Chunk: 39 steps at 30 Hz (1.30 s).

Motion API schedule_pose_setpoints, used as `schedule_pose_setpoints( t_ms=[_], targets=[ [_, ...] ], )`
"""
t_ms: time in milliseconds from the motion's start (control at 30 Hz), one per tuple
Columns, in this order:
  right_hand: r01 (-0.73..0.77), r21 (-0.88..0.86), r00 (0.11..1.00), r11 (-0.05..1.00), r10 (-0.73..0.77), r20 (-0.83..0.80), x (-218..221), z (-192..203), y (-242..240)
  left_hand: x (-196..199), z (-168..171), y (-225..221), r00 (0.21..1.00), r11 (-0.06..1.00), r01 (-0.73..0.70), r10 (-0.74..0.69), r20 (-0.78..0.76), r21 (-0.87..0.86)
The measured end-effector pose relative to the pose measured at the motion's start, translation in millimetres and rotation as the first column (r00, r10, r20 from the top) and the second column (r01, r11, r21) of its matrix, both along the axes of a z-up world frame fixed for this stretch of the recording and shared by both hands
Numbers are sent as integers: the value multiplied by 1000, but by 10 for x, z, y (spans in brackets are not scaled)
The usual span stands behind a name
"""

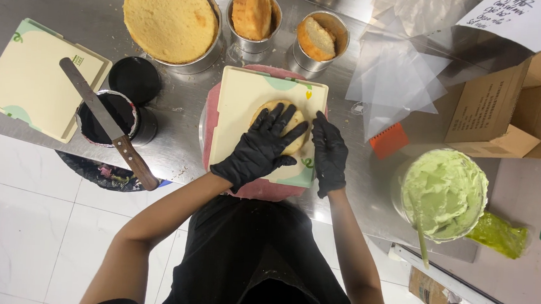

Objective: The person assembles a layered cake on a turntable in a bakery. They pipe green frosting from a piping bag onto a sponge layer, spread dark red filling over the layer with a knife, and place another sponge layer on top, pressing it down by hand.

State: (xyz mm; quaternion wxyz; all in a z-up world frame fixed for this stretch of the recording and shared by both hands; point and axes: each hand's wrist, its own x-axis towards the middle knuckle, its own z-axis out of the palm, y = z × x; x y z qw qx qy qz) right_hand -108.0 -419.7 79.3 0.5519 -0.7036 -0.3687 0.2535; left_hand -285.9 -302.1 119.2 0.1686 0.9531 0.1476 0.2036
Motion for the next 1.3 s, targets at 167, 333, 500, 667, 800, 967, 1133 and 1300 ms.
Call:
schedule_pose_setpoints(
  t_ms=[167,333,500,667,800,967,1133,1300],
  targets=[
    [83,5,957,996,-82,278,-54,-246,-321,-2,-72,34,1000,1000,5,-5,0,-3],
    [-17,-10,867,1000,20,498,-197,-595,-606,7,-184,51,1000,1000,4,-4,19,25],
    [300,-120,954,946,-298,30,719,-781,-435,-32,-68,131,996,998,51,-54,-68,-46],
    [397,-248,729,884,-140,670,2206,-1938,-232,-89,-269,63,992,992,-108,112,-51,64],
    [434,-400,686,807,-8,728,2477,-1948,-131,-70,-373,99,989,989,-125,130,-67,75],
    [482,-269,705,834,-186,685,2838,-1643,10,-62,-75,42,994,994,-109,110,-24,20],
    [448,190,875,874,-472,110,2514,-279,-240,40,91,-13,996,980,-95,92,-21,-178],
    [-40,-87,311,995,95,946,1477,1096,-1279,371,801,-62,948,917,174,-57,313,-358]
  ],
)
